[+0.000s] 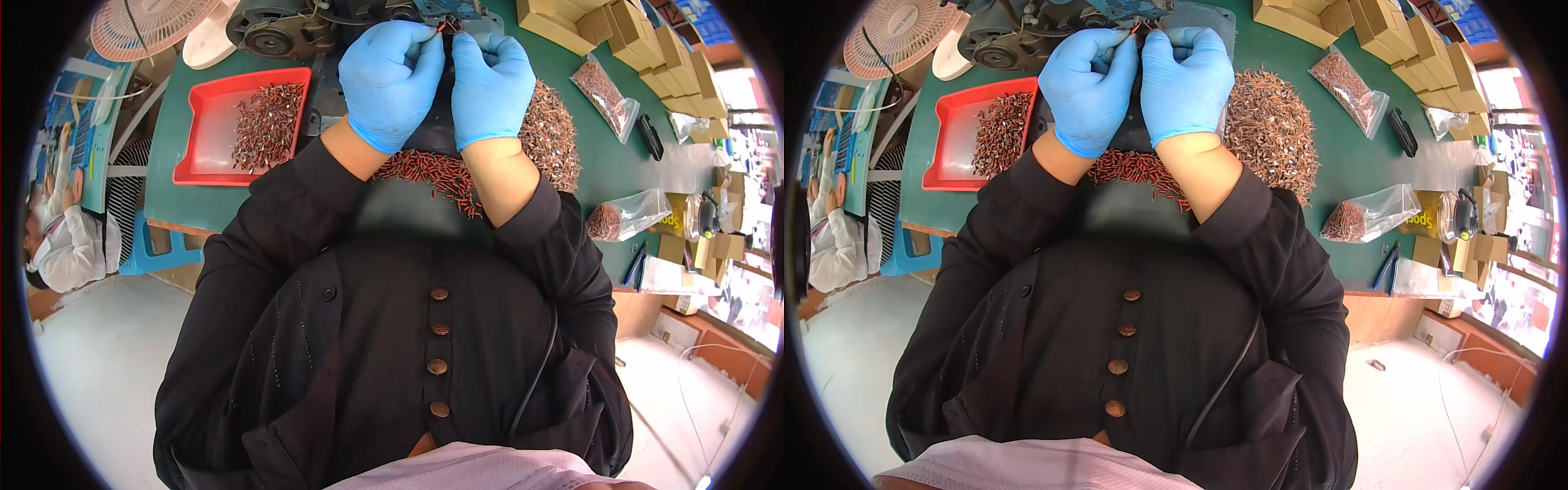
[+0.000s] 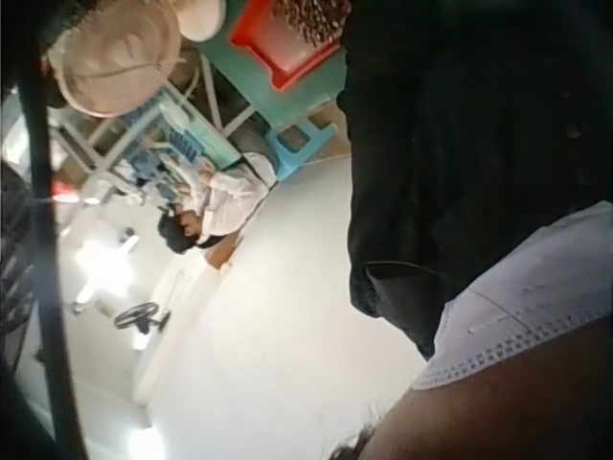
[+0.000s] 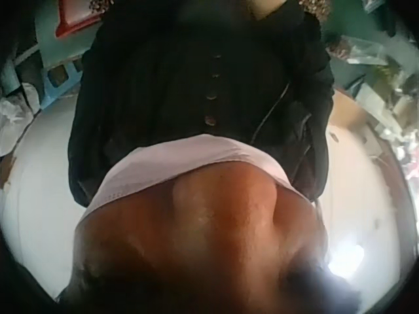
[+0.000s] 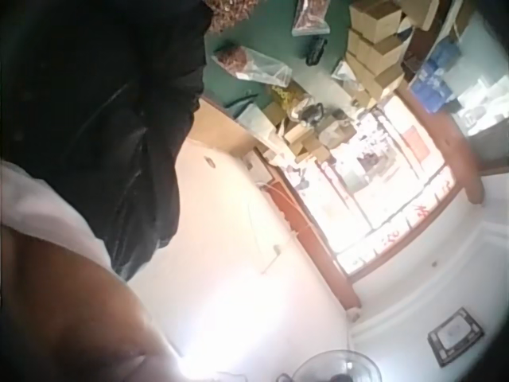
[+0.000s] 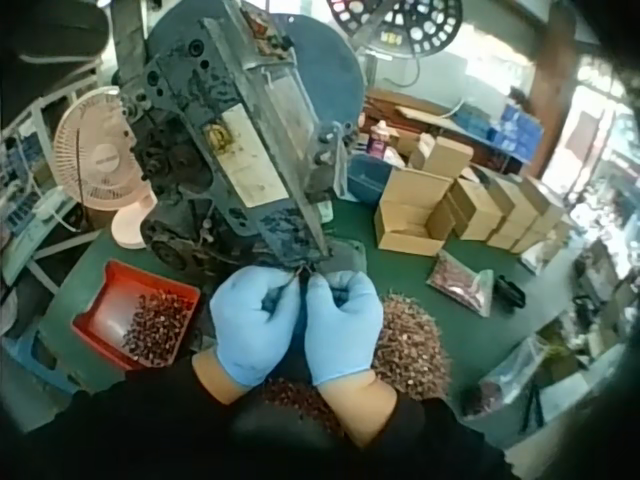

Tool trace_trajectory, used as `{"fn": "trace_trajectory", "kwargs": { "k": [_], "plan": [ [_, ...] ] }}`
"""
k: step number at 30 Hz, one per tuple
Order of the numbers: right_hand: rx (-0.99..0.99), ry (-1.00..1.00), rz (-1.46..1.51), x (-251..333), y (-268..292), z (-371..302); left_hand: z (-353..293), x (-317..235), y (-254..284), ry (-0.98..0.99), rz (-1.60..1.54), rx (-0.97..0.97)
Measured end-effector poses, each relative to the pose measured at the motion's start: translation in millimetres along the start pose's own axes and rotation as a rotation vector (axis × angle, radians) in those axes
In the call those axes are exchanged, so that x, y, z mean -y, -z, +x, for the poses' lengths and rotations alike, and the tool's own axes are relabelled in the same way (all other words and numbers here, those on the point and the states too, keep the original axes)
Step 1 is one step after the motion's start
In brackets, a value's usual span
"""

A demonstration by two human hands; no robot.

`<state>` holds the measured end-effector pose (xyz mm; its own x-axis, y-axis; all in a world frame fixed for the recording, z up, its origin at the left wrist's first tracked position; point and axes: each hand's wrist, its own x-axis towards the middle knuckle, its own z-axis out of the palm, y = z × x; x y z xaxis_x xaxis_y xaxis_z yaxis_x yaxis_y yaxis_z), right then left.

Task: Manually assembling small electronic terminals using a press machine at a workbench.

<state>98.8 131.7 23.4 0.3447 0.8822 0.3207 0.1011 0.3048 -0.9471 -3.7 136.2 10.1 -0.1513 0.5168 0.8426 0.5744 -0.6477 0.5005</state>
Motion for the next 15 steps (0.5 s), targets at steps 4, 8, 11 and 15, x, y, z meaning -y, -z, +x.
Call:
{"fn": "trace_trajectory", "kwargs": {
  "k": [4, 8, 11, 15],
  "plan": [
    [-0.005, -0.014, -0.016, -0.4, -1.8, -1.3, -1.8, 5.5, -3.3, 0.000, -0.001, 0.003],
    [0.005, -0.030, -0.001, -0.2, -2.1, -1.7, -0.8, 4.4, -5.3, -0.003, -0.013, -0.018],
    [0.026, -0.053, 0.036, -2.5, -2.8, -2.1, 0.7, 4.9, -3.0, -0.058, 0.012, 0.013],
    [0.045, -0.054, 0.047, 0.3, -3.6, -2.8, 1.1, 4.8, -2.2, -0.021, 0.025, 0.025]
  ]
}}
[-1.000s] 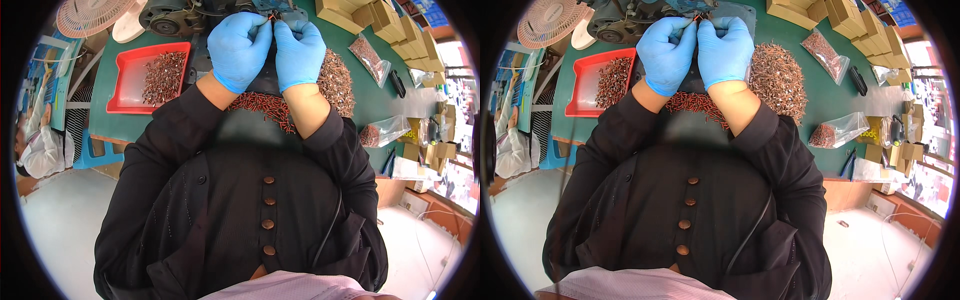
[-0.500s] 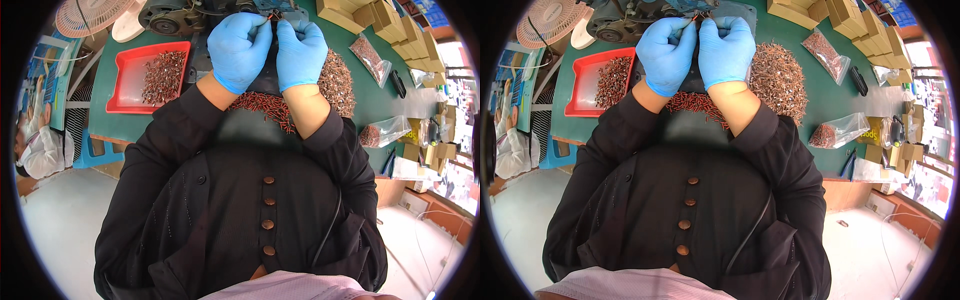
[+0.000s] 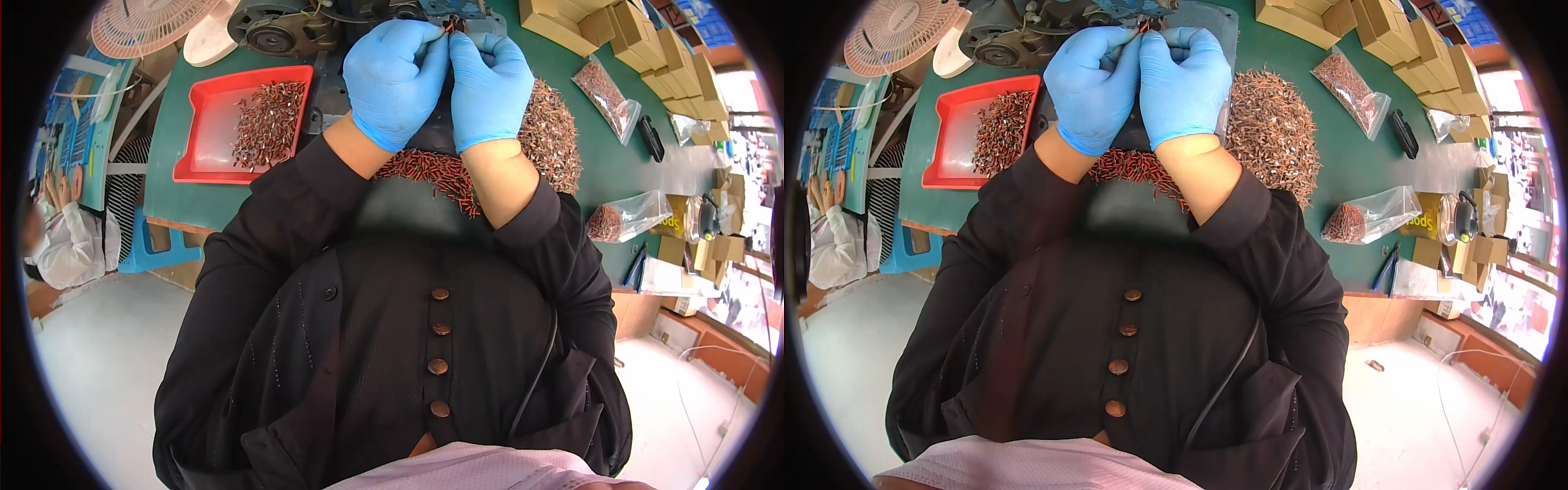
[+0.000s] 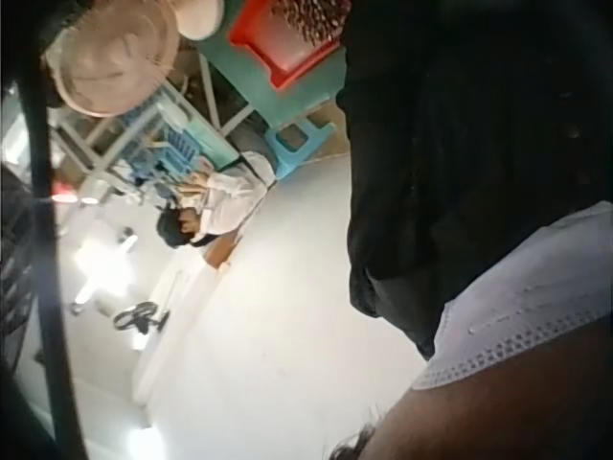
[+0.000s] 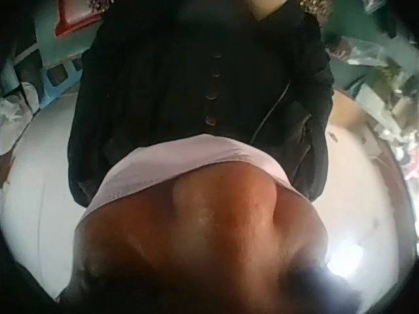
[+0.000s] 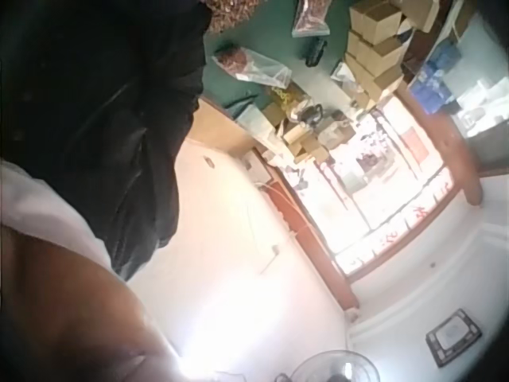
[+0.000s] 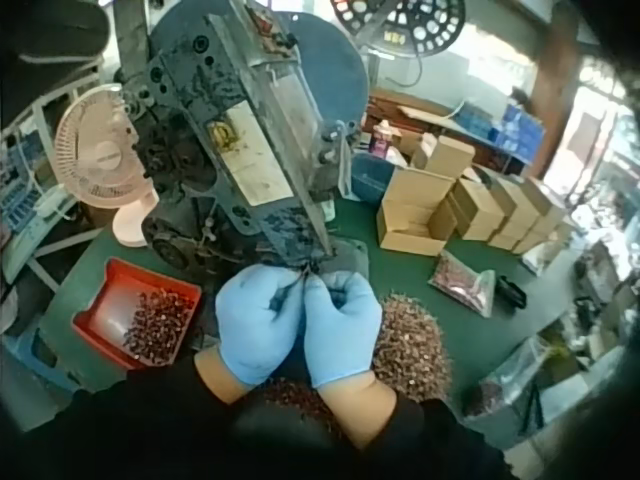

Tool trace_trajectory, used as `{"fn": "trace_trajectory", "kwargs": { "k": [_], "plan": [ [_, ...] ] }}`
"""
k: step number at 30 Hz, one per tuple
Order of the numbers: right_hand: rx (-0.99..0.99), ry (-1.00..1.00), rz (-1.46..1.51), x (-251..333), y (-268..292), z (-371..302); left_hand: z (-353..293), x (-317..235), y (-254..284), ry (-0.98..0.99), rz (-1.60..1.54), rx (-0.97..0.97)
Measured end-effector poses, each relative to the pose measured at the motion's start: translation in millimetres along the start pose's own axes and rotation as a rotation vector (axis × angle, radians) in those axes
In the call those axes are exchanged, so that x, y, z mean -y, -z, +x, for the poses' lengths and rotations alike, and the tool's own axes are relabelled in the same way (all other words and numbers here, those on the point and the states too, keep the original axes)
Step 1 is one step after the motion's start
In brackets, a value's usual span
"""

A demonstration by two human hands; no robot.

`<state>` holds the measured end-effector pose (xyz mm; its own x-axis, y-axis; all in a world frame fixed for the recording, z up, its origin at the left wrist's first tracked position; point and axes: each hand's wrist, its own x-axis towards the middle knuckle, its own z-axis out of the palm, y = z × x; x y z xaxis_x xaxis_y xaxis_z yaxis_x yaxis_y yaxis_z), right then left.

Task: Manually assembling small electronic terminals using a press machine at a workbench.

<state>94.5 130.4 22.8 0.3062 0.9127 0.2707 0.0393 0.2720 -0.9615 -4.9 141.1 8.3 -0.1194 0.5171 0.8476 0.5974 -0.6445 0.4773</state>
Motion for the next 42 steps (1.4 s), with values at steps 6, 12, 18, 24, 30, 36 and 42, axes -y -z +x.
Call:
{"fn": "trace_trajectory", "kwargs": {
  "k": [6, 12, 18, 24, 30, 36, 42],
  "plan": [
    [0.009, -0.018, 0.010, -1.3, 0.1, -0.9, -1.9, 2.1, -1.2, -0.007, -0.019, -0.021],
    [0.017, -0.026, 0.041, -4.7, 1.4, -0.2, -1.0, 0.7, -1.3, 0.015, -0.023, -0.017],
    [0.033, -0.033, 0.042, 0.0, 2.3, -1.9, -0.4, 0.9, 0.4, -0.012, -0.019, -0.015],
    [0.040, -0.018, 0.056, 0.8, 2.5, -3.1, 1.9, -2.8, 3.5, -0.016, -0.010, -0.017],
    [0.099, -0.119, 0.234, 10.7, 18.2, -23.8, -4.7, -13.9, 13.3, 0.022, -0.042, -0.020],
    [0.181, -0.158, 0.245, 22.2, 66.3, -55.5, -13.8, -71.5, 59.5, 0.800, -0.819, 0.234],
    [0.343, -0.081, 0.287, 59.5, 82.5, -80.0, -25.3, -89.6, 85.0, 1.165, -1.299, 0.409]
  ]
}}
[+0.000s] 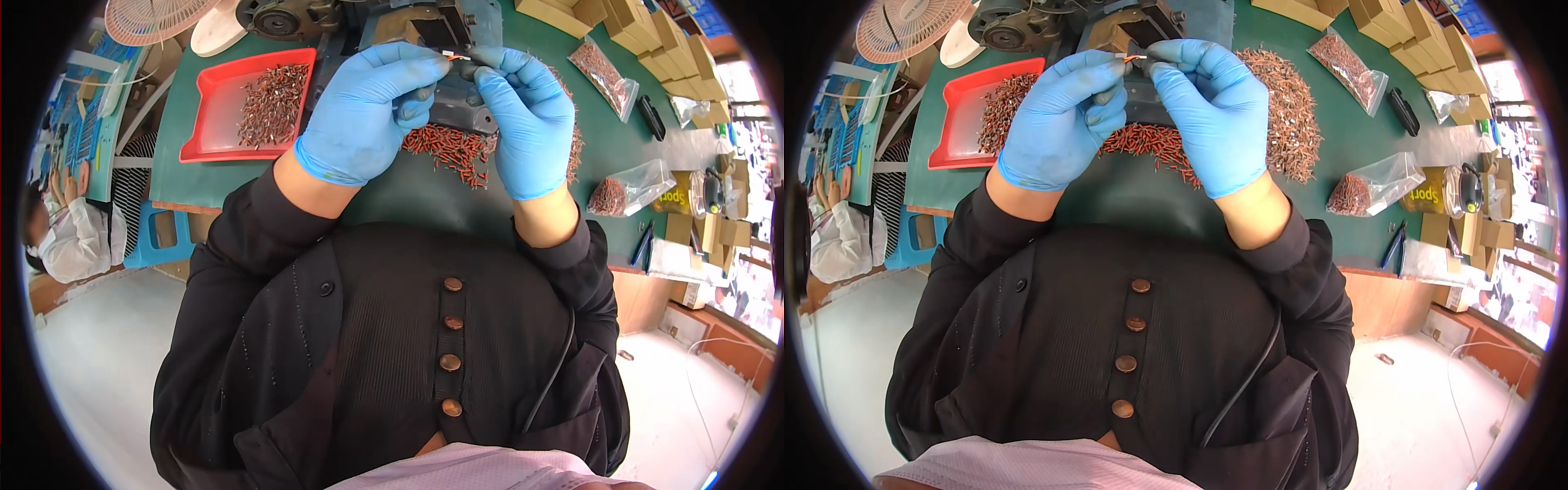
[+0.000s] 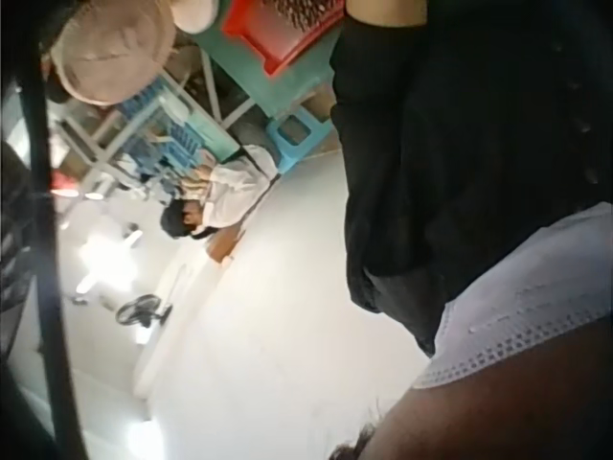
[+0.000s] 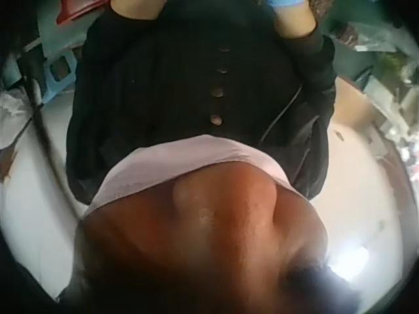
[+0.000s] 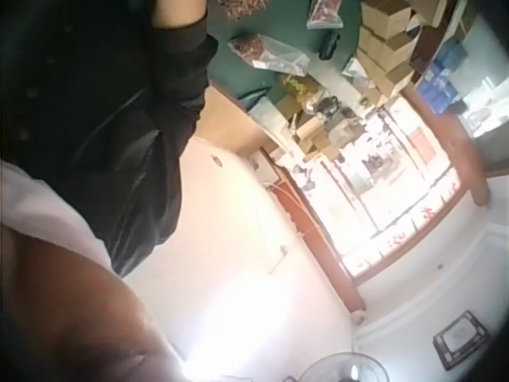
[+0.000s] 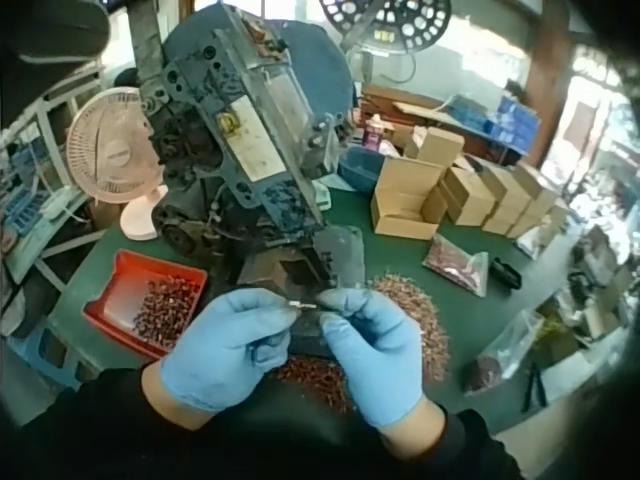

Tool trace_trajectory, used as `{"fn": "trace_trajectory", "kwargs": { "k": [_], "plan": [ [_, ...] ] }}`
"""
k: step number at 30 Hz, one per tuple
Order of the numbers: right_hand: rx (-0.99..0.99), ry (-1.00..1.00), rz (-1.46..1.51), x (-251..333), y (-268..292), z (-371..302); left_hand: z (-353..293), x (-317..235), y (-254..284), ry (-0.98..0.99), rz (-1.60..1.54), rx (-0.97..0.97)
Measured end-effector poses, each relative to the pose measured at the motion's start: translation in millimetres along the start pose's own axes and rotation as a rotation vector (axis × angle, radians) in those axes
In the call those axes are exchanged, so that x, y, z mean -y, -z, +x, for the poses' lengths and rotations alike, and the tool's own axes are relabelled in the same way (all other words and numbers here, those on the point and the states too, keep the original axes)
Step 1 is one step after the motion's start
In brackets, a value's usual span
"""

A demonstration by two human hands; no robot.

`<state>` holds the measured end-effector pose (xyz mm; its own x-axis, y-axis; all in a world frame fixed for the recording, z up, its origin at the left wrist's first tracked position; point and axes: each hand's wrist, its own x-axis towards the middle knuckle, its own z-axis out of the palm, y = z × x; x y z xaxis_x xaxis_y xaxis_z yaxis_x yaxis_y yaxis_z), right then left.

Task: Manually assembling small electronic terminals using a press machine at a workbench.

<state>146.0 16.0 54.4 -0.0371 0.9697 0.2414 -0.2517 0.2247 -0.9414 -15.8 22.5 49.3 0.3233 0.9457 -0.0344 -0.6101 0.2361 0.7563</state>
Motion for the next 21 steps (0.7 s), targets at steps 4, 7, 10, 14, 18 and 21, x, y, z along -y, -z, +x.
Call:
{"fn": "trace_trajectory", "kwargs": {
  "k": [4, 7, 10, 14, 18, 21],
  "plan": [
    [0.033, 0.025, -0.030, 7.2, 3.1, -12.4, -12.7, 3.3, -9.4, 0.048, -0.017, 0.024],
    [0.026, 0.028, -0.040, 8.0, 4.0, -21.1, -21.3, 6.3, -14.3, 0.052, -0.028, 0.018],
    [0.015, 0.001, -0.049, 9.9, 5.0, -28.6, -28.2, 8.7, -16.9, 0.060, -0.022, 0.028],
    [0.019, -0.009, -0.072, 9.3, 4.8, -35.1, -33.8, 12.5, -16.5, 0.034, 0.031, 0.045],
    [0.072, 0.046, -0.116, 7.7, 7.8, -40.1, -40.5, 14.8, -21.3, -0.239, 0.420, -0.028],
    [0.081, 0.065, -0.065, 9.8, 6.9, -42.4, -42.3, 18.7, -19.2, -0.494, 0.645, -0.005]
  ]
}}
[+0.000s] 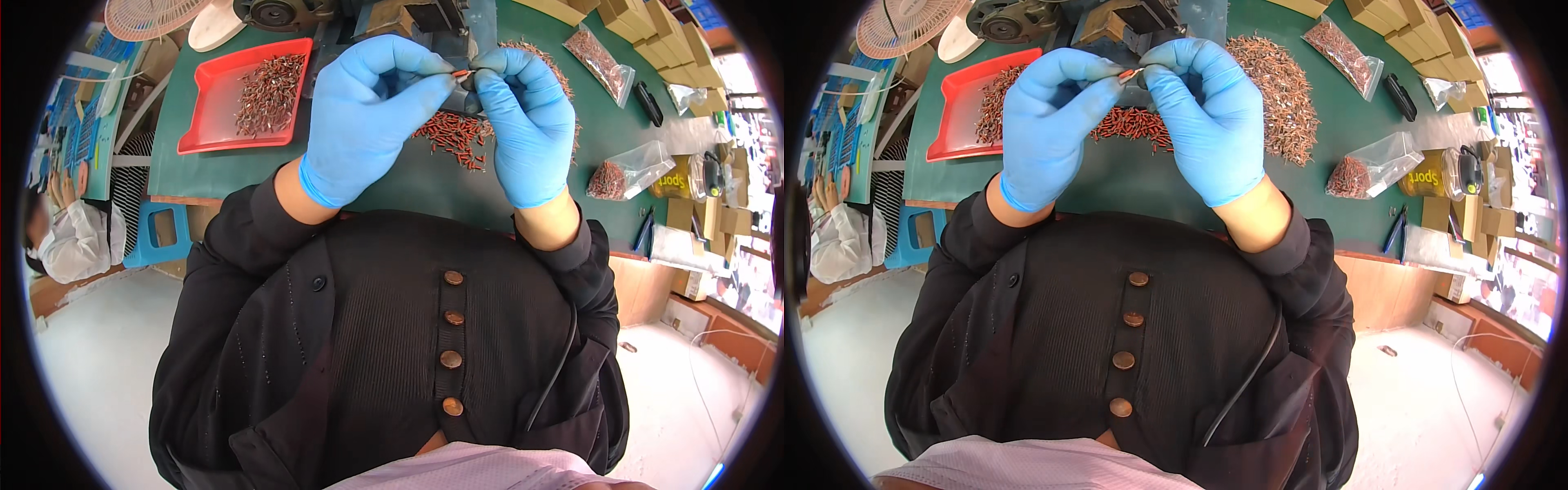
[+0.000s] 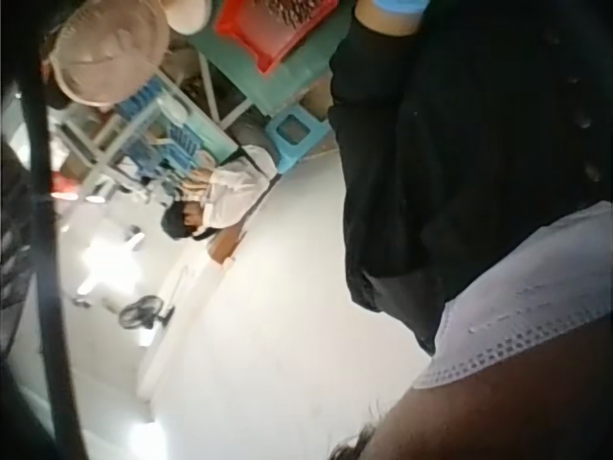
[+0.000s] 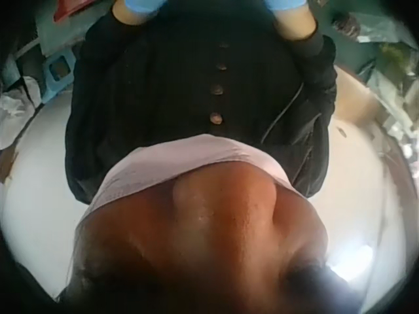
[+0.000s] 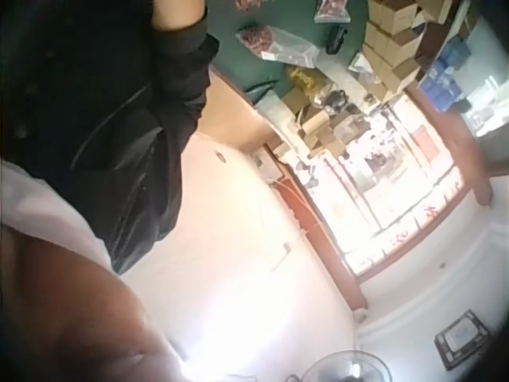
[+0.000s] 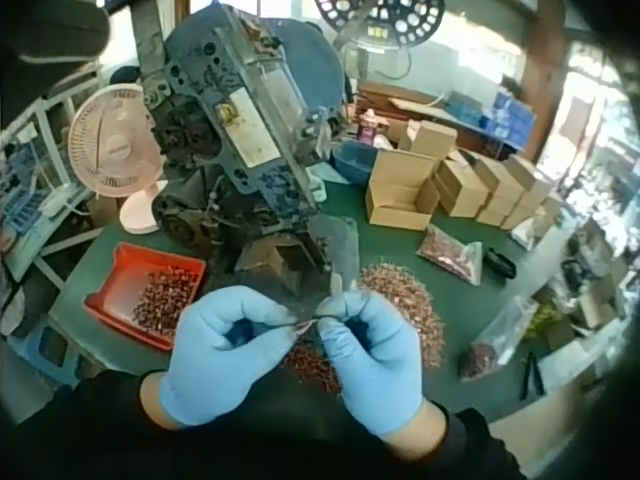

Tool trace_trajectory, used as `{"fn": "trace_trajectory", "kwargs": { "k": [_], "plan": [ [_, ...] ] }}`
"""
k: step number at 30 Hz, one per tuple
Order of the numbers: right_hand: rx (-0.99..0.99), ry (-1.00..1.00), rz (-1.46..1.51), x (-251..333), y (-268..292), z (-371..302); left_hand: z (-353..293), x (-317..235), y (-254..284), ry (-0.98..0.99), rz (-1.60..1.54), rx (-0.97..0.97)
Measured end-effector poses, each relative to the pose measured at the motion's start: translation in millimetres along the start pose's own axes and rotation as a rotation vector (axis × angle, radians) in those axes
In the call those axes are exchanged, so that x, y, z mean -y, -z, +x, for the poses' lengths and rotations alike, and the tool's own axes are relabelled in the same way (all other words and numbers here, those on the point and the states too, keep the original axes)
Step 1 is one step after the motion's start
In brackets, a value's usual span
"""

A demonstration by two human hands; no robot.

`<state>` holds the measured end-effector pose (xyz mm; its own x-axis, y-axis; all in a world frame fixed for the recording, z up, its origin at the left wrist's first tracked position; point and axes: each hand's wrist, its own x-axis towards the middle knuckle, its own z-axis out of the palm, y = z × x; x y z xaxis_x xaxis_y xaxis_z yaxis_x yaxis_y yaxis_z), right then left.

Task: Manually assembling small electronic terminals using a press machine at a workbench.

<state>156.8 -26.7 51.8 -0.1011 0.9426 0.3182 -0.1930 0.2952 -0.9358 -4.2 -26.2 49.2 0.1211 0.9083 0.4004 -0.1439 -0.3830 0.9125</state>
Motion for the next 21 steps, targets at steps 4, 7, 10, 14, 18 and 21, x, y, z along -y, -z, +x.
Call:
{"fn": "trace_trajectory", "kwargs": {
  "k": [4, 7, 10, 14, 18, 21],
  "plan": [
    [0.033, 0.052, 0.012, -0.7, 2.9, -1.8, -0.1, -1.3, -1.3, -0.130, 0.109, 0.001],
    [0.044, 0.073, 0.019, -2.5, 4.5, -1.4, -1.9, -3.8, 0.7, -0.187, 0.201, 0.083],
    [0.047, 0.082, 0.026, -4.5, 3.9, -1.2, -0.9, -6.5, 1.0, -0.174, 0.238, 0.078],
    [0.062, 0.095, 0.046, -4.7, 3.0, -1.8, 3.8, -2.9, 5.2, -0.452, 0.445, 0.094],
    [0.064, 0.100, 0.069, -6.4, 3.9, -2.2, 4.8, -8.6, 7.8, -0.592, 0.615, 0.146],
    [0.066, 0.092, 0.062, -5.0, -0.7, -1.1, 6.4, -8.5, 14.7, -0.696, 0.668, 0.163]
  ]
}}
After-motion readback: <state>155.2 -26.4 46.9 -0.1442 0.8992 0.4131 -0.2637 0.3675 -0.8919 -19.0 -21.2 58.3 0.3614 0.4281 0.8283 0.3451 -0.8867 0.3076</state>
